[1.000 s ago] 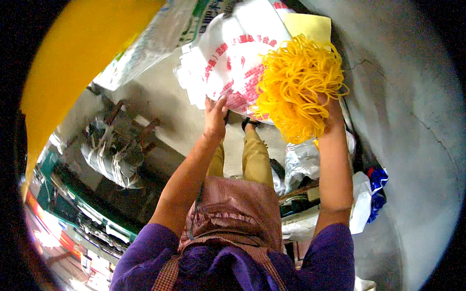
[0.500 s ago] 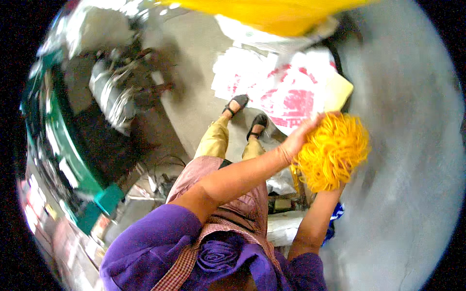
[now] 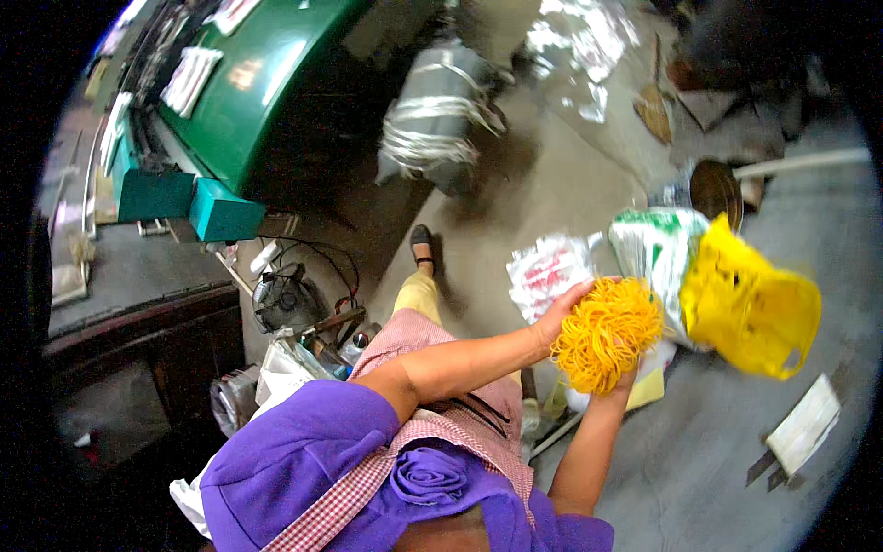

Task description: The person folds white plastic shopping bags with red text on a green workbench. They repeatedly pick up a bag, fold it into a compact rectangle, and secure it with a yellow rubber band. The finished bundles are stacked and eventually placed into a large white sack.

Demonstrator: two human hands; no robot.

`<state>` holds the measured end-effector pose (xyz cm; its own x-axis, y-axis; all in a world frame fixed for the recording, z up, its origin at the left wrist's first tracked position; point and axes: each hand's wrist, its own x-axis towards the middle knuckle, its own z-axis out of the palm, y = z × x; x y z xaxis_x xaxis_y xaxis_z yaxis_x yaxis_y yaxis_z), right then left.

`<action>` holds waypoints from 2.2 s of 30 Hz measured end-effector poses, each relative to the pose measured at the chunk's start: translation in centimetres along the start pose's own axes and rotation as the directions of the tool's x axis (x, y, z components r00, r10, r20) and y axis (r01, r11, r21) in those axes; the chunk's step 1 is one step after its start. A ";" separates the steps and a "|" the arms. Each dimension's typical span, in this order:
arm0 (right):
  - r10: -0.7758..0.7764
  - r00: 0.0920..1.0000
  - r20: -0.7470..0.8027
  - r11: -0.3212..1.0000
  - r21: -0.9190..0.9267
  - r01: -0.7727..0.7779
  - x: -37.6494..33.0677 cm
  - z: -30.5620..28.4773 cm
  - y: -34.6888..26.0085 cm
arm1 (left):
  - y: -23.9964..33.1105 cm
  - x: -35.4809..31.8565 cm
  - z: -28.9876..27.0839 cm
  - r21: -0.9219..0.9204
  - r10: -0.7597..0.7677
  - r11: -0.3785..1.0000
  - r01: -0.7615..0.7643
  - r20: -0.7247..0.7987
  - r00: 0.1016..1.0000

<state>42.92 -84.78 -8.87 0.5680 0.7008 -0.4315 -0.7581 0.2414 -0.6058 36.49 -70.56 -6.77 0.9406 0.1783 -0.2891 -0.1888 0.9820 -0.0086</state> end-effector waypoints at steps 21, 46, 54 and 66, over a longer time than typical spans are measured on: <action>0.594 0.586 0.552 0.791 -0.266 -0.551 33.4 61.7 27.4 | 62.6 -17.4 4.9 0.035 0.815 0.579 -0.815 -0.053 0.577; 0.109 0.769 0.630 0.352 -0.748 0.563 82.1 75.0 10.1 | 97.3 17.2 13.5 0.635 0.623 0.663 -0.397 -0.175 0.762; 0.450 0.483 0.751 -0.668 -0.076 0.741 81.9 73.6 12.6 | 99.2 11.4 10.1 0.721 0.606 0.619 -0.311 -0.187 0.773; 0.551 0.692 0.466 -0.772 -0.030 0.635 87.8 81.3 22.0 | 96.6 -4.9 0.5 0.777 0.837 0.546 -0.314 -0.521 0.167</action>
<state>50.06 36.60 -5.73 -0.1737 0.9310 -0.3212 0.9556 0.2382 0.1735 13.74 23.45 -5.73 -0.1479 0.8193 -0.5540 -0.1795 0.5286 0.8297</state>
